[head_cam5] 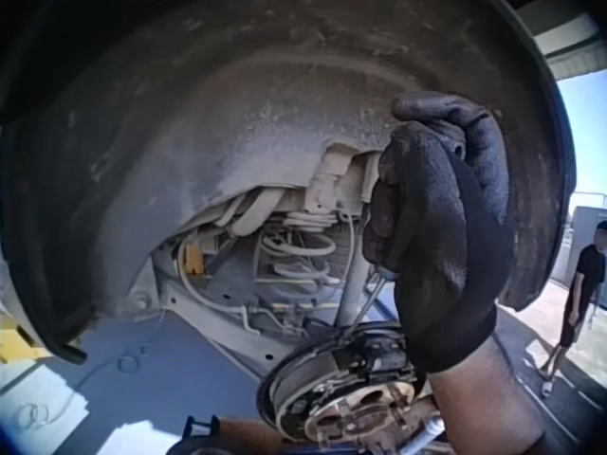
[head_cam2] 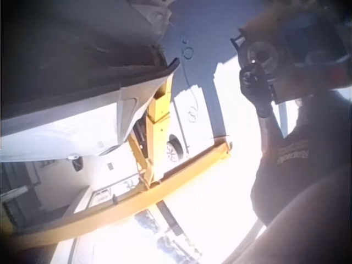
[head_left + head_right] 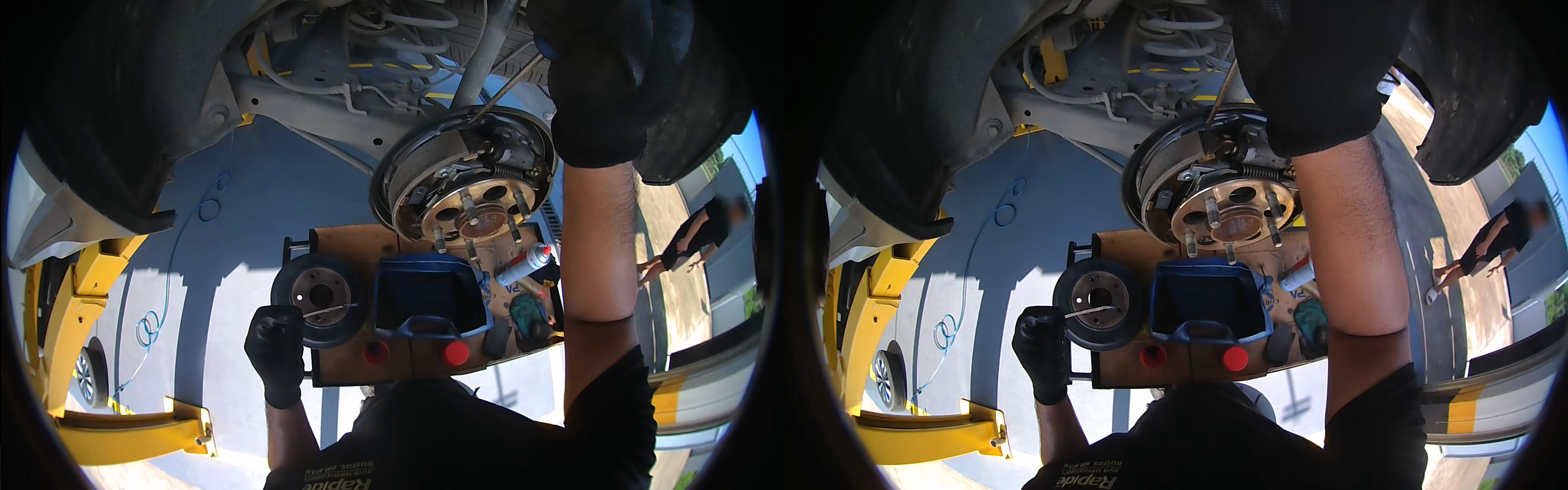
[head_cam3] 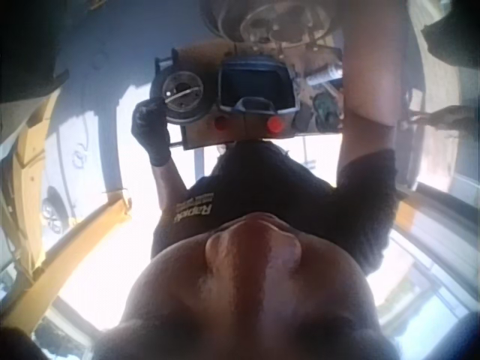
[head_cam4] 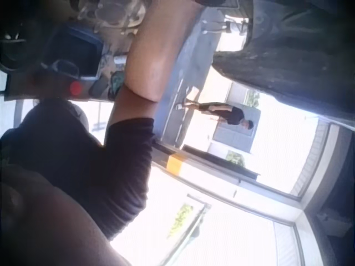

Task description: The person works on a car's rear drum brake assembly while the vehicle is on a lift. They use a screwdriver to adjust internal components, then remove the brake drum, inspect the interior, and place the drum back onto the hub.

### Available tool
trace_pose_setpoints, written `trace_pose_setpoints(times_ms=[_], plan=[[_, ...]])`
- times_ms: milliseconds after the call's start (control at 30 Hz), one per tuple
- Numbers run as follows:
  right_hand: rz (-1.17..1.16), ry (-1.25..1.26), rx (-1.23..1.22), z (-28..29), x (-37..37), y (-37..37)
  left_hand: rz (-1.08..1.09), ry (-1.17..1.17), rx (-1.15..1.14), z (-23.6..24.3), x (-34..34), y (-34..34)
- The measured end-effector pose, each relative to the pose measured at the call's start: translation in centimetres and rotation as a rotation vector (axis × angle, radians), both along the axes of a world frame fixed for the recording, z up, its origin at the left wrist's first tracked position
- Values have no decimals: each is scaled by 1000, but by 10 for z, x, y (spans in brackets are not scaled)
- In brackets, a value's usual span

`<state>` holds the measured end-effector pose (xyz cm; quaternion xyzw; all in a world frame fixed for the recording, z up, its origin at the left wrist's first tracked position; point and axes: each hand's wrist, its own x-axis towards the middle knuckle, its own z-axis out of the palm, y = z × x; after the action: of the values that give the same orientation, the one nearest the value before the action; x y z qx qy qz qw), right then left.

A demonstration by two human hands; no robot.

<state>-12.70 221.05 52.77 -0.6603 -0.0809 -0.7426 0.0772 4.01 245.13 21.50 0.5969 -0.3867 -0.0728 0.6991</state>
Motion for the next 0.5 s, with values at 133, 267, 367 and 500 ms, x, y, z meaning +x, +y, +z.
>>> trace_pose_setpoints(times_ms=[133,267,367,500], plan=[[223,120,-53,-5,-1,22,-26,23,13,6,5,-6],[226,130,-28,-17,17,20,-79,213,-70,-8,3,-10],[222,144,-12,-23,23,20,-55,147,-26,-13,2,-9],[202,128,-23,-19,22,21,-43,124,31,-19,4,-4]])
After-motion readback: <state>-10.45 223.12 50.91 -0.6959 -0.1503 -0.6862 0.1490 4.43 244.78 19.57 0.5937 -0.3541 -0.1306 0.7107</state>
